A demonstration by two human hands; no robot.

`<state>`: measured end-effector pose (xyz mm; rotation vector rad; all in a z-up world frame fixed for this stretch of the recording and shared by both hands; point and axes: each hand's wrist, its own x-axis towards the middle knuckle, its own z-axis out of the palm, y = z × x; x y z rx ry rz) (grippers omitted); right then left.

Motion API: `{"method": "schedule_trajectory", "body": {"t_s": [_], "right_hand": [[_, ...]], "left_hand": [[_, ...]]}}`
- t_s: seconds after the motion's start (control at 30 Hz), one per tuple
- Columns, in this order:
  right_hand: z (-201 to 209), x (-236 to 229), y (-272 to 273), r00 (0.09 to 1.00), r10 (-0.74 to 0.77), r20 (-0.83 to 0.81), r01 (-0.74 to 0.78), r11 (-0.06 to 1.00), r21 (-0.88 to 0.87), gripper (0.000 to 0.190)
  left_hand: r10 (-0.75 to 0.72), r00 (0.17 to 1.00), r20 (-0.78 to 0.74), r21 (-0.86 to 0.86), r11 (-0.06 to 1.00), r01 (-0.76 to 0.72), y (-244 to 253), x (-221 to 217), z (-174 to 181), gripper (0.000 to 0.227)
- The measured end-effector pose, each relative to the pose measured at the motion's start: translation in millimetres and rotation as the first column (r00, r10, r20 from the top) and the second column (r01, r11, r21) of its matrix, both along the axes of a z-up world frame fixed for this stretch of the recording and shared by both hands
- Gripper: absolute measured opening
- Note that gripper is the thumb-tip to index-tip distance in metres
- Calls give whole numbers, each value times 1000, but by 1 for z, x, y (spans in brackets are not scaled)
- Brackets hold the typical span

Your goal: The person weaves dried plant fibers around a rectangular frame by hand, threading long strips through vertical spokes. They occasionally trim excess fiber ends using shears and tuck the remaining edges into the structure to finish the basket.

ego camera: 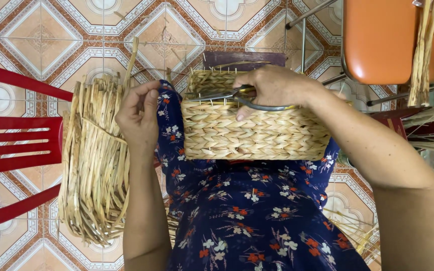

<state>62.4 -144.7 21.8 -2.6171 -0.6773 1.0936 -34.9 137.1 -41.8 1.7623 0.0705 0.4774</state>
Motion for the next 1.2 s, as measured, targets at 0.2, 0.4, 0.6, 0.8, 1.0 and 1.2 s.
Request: {"method": "schedule_trajectory", "body": {"t_s": [0.2, 0.4, 0.6, 0.8, 1.0, 1.2], "right_hand": [[4, -7, -5, 998, -18, 55, 8, 986, 169, 74], [-14, -7, -12, 990, 36, 140, -63, 978, 199, 74], [5, -6, 7, 994, 54, 95, -57, 998, 31, 71], [4, -7, 13, 989, 84, 120, -99, 988, 121, 62], [14, 0, -11, 988, -132, 76, 117, 978, 175, 53], [-18, 20, -158, 659, -752, -4, 536, 465, 705, 42]], "left_hand": [[11, 1000, 2, -21, 1000, -11, -4, -3, -23, 13], [33, 999, 9, -76, 997, -32, -8, 0, -36, 17], [202, 979, 8, -264, 945, -192, 0, -10, -61, 29], [269, 953, -137, -411, 860, -302, 7, -24, -72, 31], [132, 990, -50, -132, 982, -137, -12, -18, -58, 31], [-187, 982, 33, 382, 910, 161, -28, -9, -9, 29]]}}
